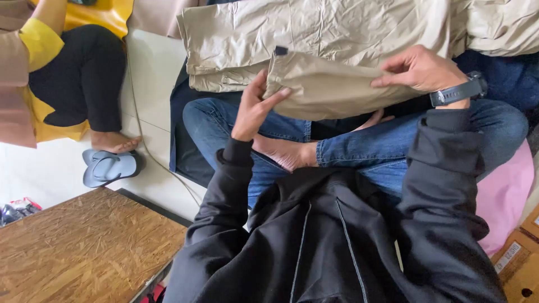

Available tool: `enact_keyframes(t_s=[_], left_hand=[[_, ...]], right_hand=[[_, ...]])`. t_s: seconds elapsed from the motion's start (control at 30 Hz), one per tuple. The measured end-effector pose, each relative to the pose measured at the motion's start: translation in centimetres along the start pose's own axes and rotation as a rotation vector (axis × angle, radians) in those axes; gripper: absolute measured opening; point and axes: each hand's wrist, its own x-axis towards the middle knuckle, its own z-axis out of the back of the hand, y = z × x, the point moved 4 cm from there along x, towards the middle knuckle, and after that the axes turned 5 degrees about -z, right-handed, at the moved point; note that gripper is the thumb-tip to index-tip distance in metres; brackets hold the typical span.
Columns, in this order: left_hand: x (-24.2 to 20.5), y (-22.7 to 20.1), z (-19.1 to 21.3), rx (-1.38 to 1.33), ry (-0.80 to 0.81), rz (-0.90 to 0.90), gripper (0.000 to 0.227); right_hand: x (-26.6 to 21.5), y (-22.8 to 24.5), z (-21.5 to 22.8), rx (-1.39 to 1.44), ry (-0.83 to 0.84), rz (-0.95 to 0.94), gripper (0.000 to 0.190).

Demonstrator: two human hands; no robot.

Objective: The person folds a pair of tan pants by hand and places them inside a tan drawstring bag, then pulls the drawstring to close it.

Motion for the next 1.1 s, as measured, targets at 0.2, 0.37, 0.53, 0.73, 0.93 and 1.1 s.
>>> enact_keyframes(t_s=[0.2,0.37,0.53,0.73,0.93,1.1], left_hand=[[-2.0,0.1,1.4,-0.011,-0.008,0.024,0.028],[-5.5,-2.8,0.6,0.255,0.119,0.008,0.052],[-8.8,-7.0,-3.0,0.364,0.578,-0.190,0.039],[-9.5,-9.9,-6.1,0.352,0.604,-0.317,0.029],[-9.2,-10.4,-7.3,0.364,0.555,-0.378,0.023],[-8.7,-10.0,-9.6,0.370,0.827,-0.294,0.032]], right_hand=[[-0.3,-0.1,0.6,-0.086,-0.203,0.015,0.014],[-0.9,-2.0,2.9,-0.053,-0.461,0.024,0.020],[0.3,-4.7,7.4,-0.466,-0.584,0.298,0.025],[0.7,-8.0,10.1,-1.158,-0.776,0.361,0.056],[2.9,-9.4,10.4,-1.139,-0.819,0.305,0.033],[4.5,-15.6,13.6,-0.541,-0.894,0.192,0.014]])
